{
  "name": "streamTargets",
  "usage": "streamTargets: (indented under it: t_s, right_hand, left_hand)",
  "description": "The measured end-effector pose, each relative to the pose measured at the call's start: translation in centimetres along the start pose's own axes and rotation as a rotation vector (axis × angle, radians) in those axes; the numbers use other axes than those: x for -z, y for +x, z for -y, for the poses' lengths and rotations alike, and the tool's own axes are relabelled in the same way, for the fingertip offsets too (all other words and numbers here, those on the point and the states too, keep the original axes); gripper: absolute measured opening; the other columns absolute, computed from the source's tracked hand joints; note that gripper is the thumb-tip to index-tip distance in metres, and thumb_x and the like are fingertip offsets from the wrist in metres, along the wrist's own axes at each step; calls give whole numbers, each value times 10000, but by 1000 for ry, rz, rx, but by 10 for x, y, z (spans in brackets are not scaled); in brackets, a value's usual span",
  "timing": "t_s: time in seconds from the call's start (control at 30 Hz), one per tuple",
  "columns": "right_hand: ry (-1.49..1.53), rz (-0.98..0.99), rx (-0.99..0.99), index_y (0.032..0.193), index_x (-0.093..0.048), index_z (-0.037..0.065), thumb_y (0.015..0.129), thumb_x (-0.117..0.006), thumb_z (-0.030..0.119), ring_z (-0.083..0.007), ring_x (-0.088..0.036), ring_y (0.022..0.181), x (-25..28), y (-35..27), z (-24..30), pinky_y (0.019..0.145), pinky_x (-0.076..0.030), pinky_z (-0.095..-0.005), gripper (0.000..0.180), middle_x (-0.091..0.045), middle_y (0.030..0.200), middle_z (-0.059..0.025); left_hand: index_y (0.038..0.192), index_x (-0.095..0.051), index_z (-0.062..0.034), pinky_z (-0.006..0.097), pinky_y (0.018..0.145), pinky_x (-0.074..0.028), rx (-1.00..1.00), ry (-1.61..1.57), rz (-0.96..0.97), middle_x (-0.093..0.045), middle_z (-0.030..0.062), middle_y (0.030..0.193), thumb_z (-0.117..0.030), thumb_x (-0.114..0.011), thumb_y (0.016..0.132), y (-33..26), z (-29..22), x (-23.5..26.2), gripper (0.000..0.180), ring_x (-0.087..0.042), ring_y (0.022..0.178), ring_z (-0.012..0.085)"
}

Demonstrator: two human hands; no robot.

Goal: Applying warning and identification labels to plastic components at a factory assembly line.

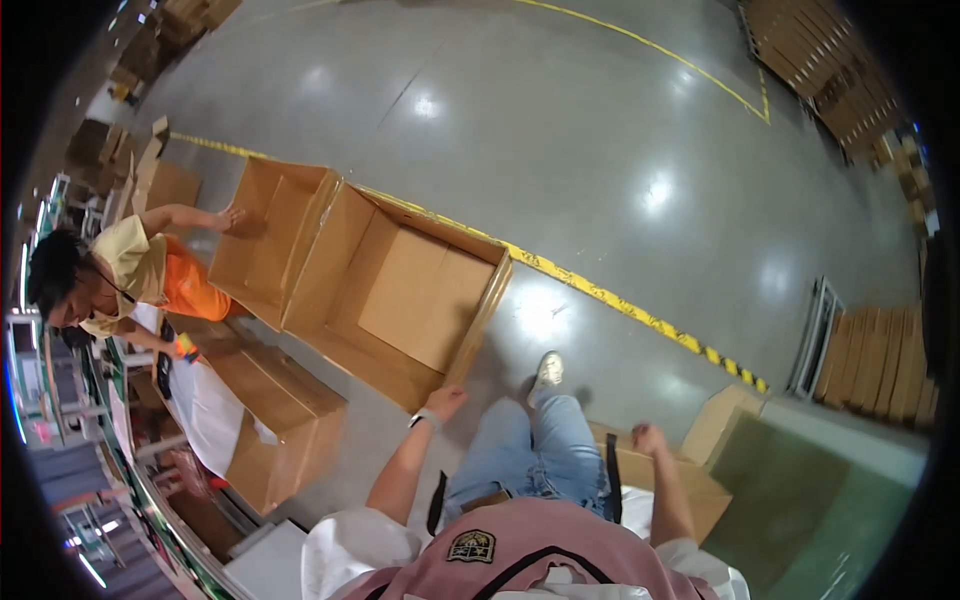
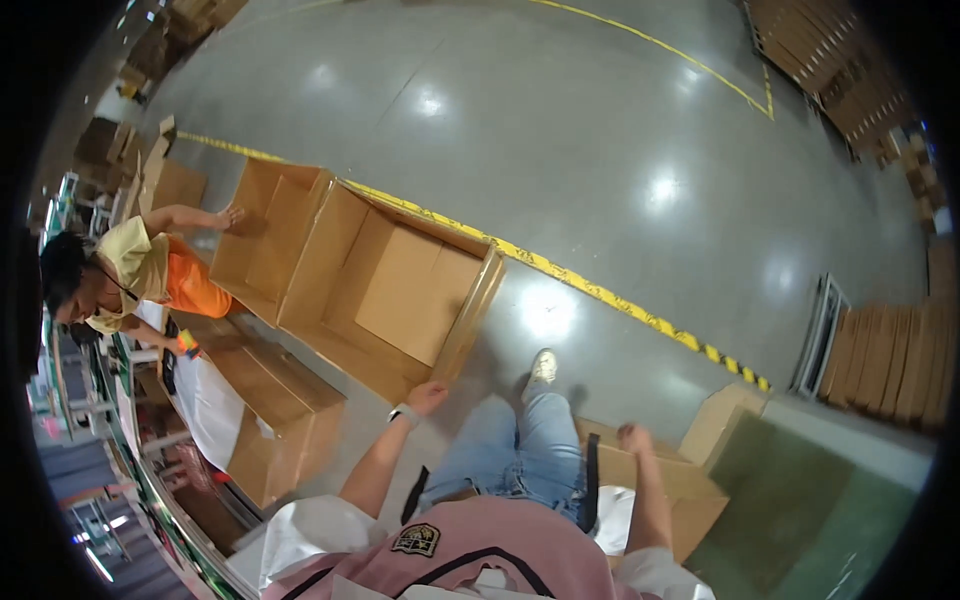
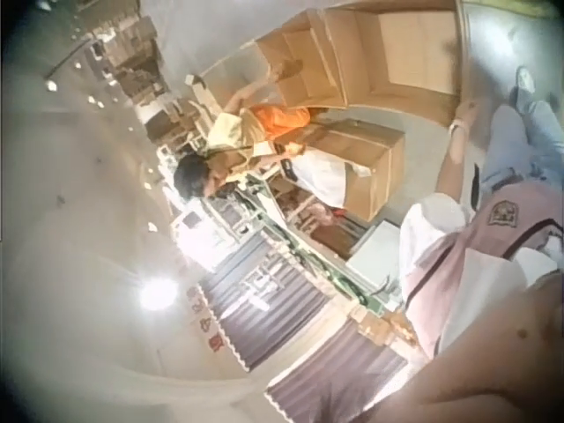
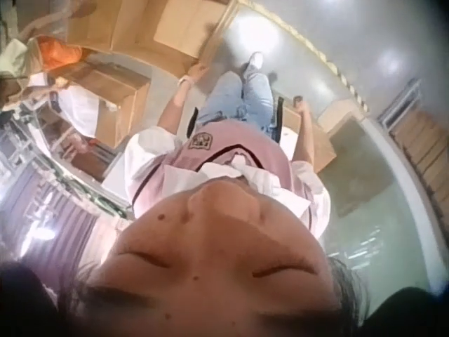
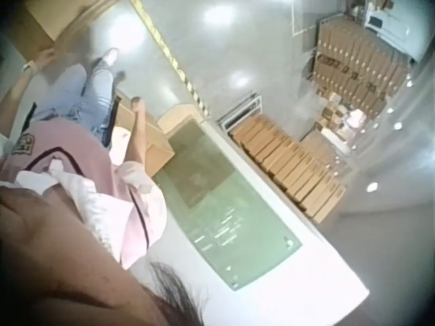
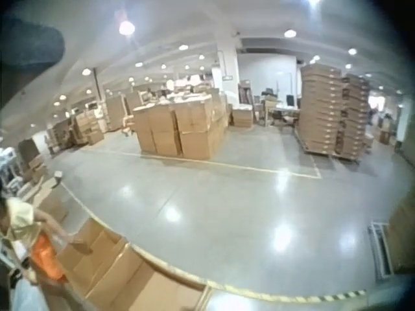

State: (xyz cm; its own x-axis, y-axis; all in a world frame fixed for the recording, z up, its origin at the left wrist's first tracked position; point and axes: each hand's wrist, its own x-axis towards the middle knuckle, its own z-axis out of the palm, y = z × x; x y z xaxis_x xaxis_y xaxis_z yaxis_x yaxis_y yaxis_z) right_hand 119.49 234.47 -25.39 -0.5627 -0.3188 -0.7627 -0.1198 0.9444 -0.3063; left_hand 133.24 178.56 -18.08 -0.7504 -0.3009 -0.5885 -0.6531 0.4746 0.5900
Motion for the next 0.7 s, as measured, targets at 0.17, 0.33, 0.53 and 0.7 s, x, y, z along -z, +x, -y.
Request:
streamTargets:
  t_s: [0.17, 0.33, 0.53, 0.7]
  right_hand:
    - [-77, -696, -255, 941, -703, 62, 846, -572, 219, -366, -664, 854, 418, 146, 40, 746, -538, -439, 225, -682, 901, -198]
    - [172, -745, 233, 1046, -653, 36, 863, -551, 155, -334, -670, 879, 610, 271, 188, 757, -525, -405, 241, -687, 917, -192]
    - [-8, -136, 460, 1070, -669, 135, 817, -594, 288, -336, -638, 972, 615, 413, 376, 855, -513, -418, 304, -679, 981, -166]
    - [100, -81, 383, 851, -669, 25, 821, -562, 267, -382, -648, 807, 602, 489, 350, 709, -508, -450, 266, -667, 836, -214]
  left_hand:
    - [725, -712, -104, 378, 685, -509, 436, -174, 182, -693, 67, 715, -398, -569, 818, 17, -10, -46, 339, -670, 721, 248]
    - [848, -714, -114, 417, 674, -517, 607, -321, 431, -717, 76, 830, -401, -567, 834, 91, -59, -68, 323, -677, 720, 247]
    - [812, -710, -116, 382, 515, -479, 594, -799, 94, -666, 70, 694, -403, -502, 876, 318, -109, 19, 361, -619, 559, 198]
    - [868, -651, -80, 273, 599, -474, -132, -868, -168, -651, 23, 743, -182, -513, 902, 535, -277, 225, 175, -598, 668, 117]
